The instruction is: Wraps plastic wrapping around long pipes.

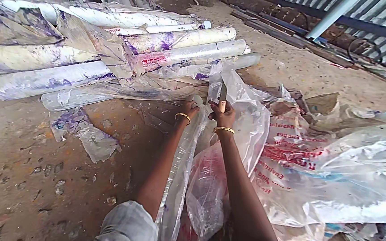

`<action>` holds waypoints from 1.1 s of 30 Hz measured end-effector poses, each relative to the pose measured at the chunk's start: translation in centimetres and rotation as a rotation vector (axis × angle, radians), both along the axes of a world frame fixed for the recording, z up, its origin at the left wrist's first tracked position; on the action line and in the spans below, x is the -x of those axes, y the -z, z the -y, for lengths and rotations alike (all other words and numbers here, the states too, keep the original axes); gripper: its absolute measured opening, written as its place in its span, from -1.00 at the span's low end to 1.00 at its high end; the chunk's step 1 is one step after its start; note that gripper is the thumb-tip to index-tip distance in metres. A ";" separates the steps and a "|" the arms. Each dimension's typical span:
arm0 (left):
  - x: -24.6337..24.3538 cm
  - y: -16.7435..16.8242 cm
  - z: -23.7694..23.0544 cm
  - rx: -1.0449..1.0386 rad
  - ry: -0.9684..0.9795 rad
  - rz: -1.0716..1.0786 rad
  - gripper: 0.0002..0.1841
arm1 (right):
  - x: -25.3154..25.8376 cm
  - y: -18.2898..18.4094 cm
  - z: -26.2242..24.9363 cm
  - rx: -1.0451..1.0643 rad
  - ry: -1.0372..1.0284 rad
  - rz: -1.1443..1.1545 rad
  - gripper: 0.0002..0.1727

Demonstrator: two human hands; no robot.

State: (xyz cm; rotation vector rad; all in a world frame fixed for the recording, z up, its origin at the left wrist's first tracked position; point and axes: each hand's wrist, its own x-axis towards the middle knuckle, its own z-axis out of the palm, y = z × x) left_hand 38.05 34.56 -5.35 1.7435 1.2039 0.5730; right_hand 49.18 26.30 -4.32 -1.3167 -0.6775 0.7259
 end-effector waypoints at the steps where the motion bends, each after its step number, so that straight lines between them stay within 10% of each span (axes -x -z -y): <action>1: 0.0 0.1 -0.1 -0.021 0.023 0.005 -0.68 | 0.2 0.9 -0.5 0.044 -0.042 0.041 -0.55; 4: 0.0 0.7 -0.3 -0.103 0.091 0.009 -0.72 | 0.3 2.3 -1.3 0.264 -0.165 0.182 -0.28; 10: -0.3 0.2 0.5 -0.207 0.040 -0.153 -0.66 | 1.1 3.4 -1.4 0.407 -0.242 0.317 -0.39; 19: 1.3 -0.3 -2.0 -0.106 0.004 -0.306 -0.59 | 6.4 1.3 -1.1 0.344 -0.179 0.149 -0.52; 22: 3.1 2.7 -4.5 0.129 -0.277 -0.219 -0.61 | 7.3 0.1 0.9 0.309 -0.173 0.116 -0.53; 25: 5.8 7.3 -8.0 0.124 -0.312 -0.172 -0.50 | 4.1 -1.8 3.4 0.114 -0.080 0.194 -0.48; 33: 8.5 5.2 -5.1 0.165 -0.320 -0.005 -0.36 | 0.3 1.3 1.1 -0.102 0.191 0.241 -0.87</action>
